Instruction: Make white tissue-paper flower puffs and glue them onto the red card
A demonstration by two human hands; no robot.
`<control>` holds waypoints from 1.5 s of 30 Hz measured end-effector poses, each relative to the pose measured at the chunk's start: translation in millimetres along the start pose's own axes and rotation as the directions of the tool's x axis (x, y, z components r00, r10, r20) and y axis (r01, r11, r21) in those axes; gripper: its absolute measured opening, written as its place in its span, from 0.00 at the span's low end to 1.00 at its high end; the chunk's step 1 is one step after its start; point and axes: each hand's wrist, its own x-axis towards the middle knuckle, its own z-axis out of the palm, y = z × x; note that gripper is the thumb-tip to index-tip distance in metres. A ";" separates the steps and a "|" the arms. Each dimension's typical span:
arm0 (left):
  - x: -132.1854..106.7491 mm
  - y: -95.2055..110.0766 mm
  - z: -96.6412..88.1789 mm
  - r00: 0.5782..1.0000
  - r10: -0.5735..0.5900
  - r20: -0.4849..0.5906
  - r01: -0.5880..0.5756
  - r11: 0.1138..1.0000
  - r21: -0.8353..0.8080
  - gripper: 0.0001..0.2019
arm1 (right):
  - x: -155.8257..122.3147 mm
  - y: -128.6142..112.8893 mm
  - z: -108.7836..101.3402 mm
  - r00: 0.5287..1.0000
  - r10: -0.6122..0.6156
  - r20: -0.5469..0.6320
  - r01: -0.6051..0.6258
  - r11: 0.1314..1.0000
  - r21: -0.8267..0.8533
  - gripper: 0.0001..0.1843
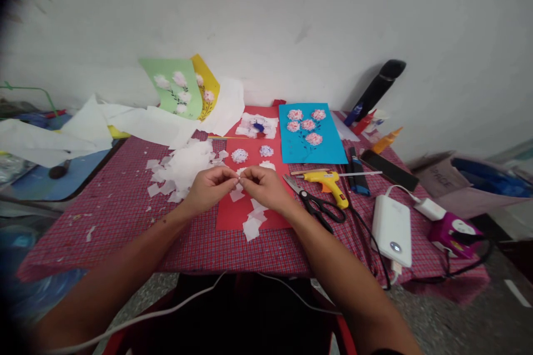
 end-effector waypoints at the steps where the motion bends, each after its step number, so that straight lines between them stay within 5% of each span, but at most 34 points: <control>1: 0.1 0.2 0.1 1.000 -0.001 0.000 0.001 1.000 0.000 0.05 | 0.1 0.1 -0.2 1.000 0.010 0.005 -0.010 1.000 0.009 0.12; 45: -0.7 -3.2 0.8 0.999 0.033 0.003 -0.033 0.999 0.025 0.04 | 0.4 -2.1 -1.7 0.995 0.072 0.063 -0.082 0.982 0.169 0.12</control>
